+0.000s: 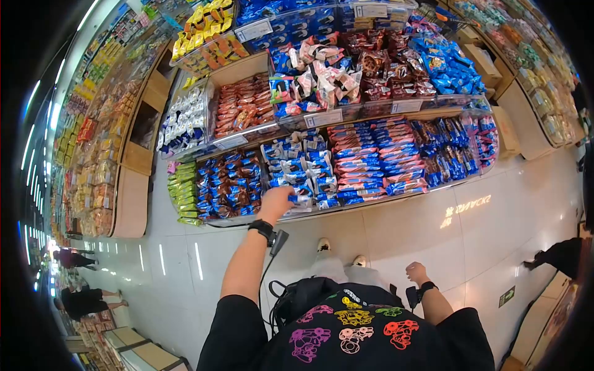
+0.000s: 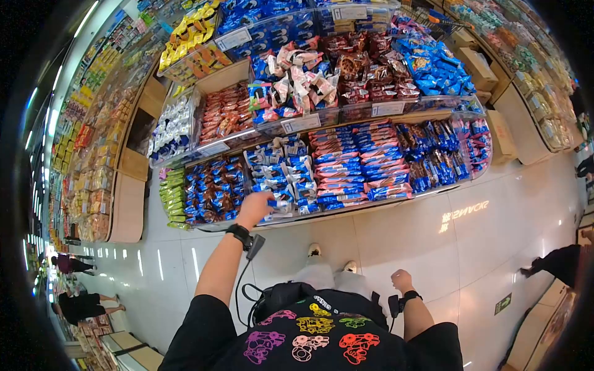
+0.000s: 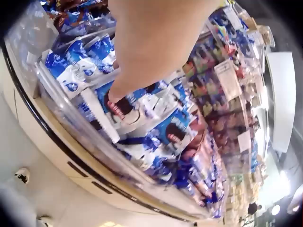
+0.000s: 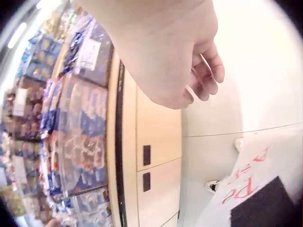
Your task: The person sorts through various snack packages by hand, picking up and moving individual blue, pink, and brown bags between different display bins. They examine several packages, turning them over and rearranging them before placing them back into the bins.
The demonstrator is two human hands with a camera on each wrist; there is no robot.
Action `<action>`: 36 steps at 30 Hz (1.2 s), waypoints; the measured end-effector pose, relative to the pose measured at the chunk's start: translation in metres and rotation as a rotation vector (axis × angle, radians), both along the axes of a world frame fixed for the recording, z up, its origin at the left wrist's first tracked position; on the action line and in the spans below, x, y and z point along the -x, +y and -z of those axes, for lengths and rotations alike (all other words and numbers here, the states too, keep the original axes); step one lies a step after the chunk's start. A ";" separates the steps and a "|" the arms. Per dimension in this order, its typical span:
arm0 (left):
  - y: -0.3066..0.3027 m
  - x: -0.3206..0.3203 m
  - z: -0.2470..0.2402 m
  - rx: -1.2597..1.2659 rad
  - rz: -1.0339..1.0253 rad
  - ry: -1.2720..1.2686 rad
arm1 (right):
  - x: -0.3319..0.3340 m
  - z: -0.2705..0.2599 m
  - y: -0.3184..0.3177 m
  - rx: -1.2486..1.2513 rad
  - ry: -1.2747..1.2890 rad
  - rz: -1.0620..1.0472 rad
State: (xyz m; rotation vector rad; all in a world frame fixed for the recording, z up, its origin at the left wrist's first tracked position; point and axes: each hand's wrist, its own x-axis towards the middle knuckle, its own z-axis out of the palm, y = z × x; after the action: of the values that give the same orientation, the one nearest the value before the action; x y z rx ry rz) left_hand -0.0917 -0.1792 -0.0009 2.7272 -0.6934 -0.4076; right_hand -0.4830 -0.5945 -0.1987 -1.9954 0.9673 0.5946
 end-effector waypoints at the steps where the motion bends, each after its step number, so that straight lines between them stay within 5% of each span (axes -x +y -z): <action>1: 0.005 -0.006 -0.014 0.067 -0.050 0.025 | 0.002 -0.003 0.000 -0.101 0.096 0.108; 6: 0.036 -0.049 -0.069 0.213 -0.204 -0.171 | -0.016 -0.008 -0.001 -0.113 0.133 0.118; 11: 0.034 -0.092 -0.038 0.046 -0.234 -0.257 | -0.072 0.029 0.008 0.185 -0.127 -0.148; 13: 0.028 -0.101 -0.026 0.024 -0.210 -0.237 | -0.110 -0.013 0.031 0.410 -0.286 -0.290; 15: 0.023 -0.112 -0.017 -0.029 -0.222 -0.283 | -0.151 -0.082 0.058 0.208 -0.285 -0.222; 22: 0.027 -0.147 -0.012 0.077 -0.085 -0.148 | -0.208 -0.150 0.119 0.094 -0.295 -0.295; 29: 0.024 -0.143 0.014 0.061 -0.050 -0.173 | -0.271 -0.188 0.170 0.074 -0.483 -0.679; 31: 0.025 -0.133 0.004 0.034 -0.079 -0.104 | -0.302 -0.198 0.197 0.193 -0.691 -0.846; 33: 0.029 -0.117 -0.007 0.126 0.018 -0.395 | -0.327 -0.204 0.230 0.187 -0.708 -0.941; 36: 0.032 -0.087 -0.031 0.118 0.107 -0.275 | -0.346 -0.179 0.260 0.296 -0.720 -1.117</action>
State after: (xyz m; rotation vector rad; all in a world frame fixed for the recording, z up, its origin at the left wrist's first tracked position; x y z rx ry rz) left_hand -0.0042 -0.1474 0.0297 2.6670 -0.9060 -0.0116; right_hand -0.1366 -0.3341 -0.0202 -2.6297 -0.5961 0.2191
